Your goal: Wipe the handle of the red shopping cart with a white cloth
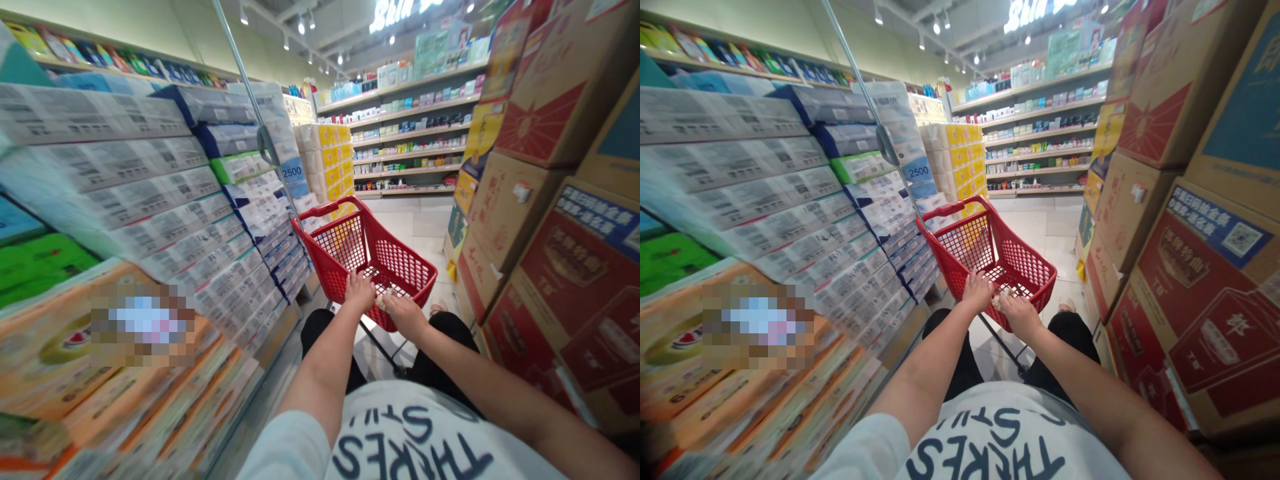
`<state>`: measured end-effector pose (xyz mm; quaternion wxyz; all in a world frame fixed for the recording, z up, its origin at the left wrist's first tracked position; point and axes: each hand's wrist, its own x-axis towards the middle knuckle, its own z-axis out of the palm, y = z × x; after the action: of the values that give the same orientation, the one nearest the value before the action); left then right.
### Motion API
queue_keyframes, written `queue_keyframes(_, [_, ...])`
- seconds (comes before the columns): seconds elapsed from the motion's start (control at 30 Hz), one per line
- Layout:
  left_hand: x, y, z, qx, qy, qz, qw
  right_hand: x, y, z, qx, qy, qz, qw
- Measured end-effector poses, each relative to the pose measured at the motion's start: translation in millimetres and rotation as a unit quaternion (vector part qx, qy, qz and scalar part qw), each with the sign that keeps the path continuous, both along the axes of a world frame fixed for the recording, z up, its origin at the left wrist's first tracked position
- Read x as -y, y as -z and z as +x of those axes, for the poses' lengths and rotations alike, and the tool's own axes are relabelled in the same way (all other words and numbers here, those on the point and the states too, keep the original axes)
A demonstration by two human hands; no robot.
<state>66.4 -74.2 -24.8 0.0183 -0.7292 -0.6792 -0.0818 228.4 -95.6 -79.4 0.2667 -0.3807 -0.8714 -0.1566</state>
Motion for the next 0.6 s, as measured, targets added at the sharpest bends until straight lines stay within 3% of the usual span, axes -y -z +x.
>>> queue_keyframes(0.13, [0, -0.3, 1, 0.000, 0.000, 0.003, 1.000, 2, 6.9, 6, -0.010, -0.045, 0.052, 0.998])
queue_keyframes(0.27, [0, 1.1, -1, 0.005, -0.003, 0.006, 1.000, 4, -4.4, -1, -0.023, 0.020, -0.050, 0.998])
queue_keyframes(0.43, [0, 2.9, -4, 0.011, 0.000, 0.011, 1.000, 7, -28.8, -16, -0.010, 0.126, -0.179, 0.976])
queue_keyframes(0.53, [1, 2.8, -4, 0.011, -0.001, 0.008, 1.000, 7, -33.7, -20, 0.011, 0.136, -0.215, 0.967])
queue_keyframes(0.6, [0, 2.5, -4, 0.008, -0.002, 0.006, 1.000, 8, -28.2, -18, 0.028, 0.116, -0.194, 0.974])
